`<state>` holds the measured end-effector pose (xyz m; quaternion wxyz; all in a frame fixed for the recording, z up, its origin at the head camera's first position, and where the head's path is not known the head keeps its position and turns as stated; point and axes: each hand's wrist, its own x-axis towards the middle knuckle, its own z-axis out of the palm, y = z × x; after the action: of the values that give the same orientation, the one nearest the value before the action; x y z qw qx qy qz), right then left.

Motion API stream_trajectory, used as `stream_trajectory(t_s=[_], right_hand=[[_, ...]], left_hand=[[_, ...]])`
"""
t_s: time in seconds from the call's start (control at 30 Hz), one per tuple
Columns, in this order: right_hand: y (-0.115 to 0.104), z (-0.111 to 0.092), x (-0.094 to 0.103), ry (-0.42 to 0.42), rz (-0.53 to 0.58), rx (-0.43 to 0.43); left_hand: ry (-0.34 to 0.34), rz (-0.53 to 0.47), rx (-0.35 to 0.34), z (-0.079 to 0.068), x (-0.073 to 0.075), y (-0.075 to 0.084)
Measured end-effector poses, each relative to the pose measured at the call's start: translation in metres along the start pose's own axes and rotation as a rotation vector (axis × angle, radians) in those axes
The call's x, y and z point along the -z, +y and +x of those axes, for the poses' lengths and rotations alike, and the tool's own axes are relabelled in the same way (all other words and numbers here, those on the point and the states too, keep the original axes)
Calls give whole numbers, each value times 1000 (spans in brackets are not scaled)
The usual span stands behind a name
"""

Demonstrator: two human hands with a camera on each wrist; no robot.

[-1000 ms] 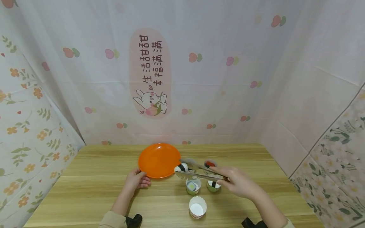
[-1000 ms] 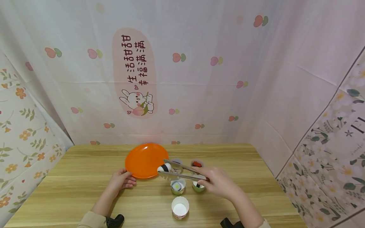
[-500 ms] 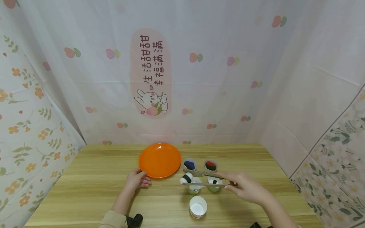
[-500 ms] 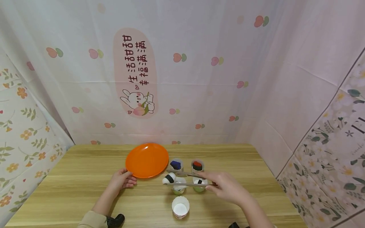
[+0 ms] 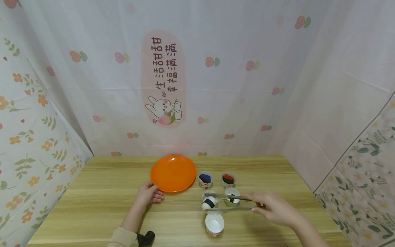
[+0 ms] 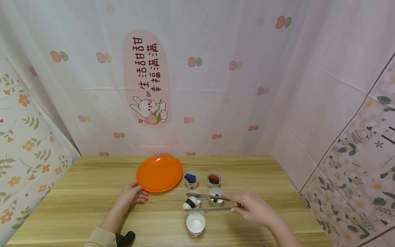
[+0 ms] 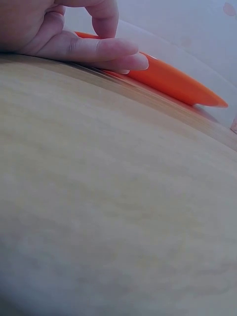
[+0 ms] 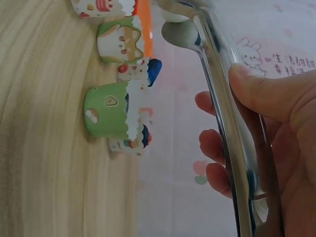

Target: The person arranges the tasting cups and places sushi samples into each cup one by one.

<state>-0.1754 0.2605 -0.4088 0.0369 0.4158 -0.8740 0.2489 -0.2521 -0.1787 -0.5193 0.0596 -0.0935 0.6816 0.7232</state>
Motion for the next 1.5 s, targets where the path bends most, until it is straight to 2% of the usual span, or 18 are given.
stream_trajectory(t_s=[0.27,0.5,0.73,0.97,1.5], right_hand=[[1,-15,-1,4,29,15],[1,-23,0,37,-45,45],[2,-26,1,2,9,68],[0,-29,1,-63,71,-23],[-5,-31,3,-108,102,-81]], left_hand=[[7,3,4,0,0,-1],[2,-11,-2,1,0,-1],[3,4,8,1,1,-2],[11,9,1,1,1,-3],[16,13,7,2,0,-3]])
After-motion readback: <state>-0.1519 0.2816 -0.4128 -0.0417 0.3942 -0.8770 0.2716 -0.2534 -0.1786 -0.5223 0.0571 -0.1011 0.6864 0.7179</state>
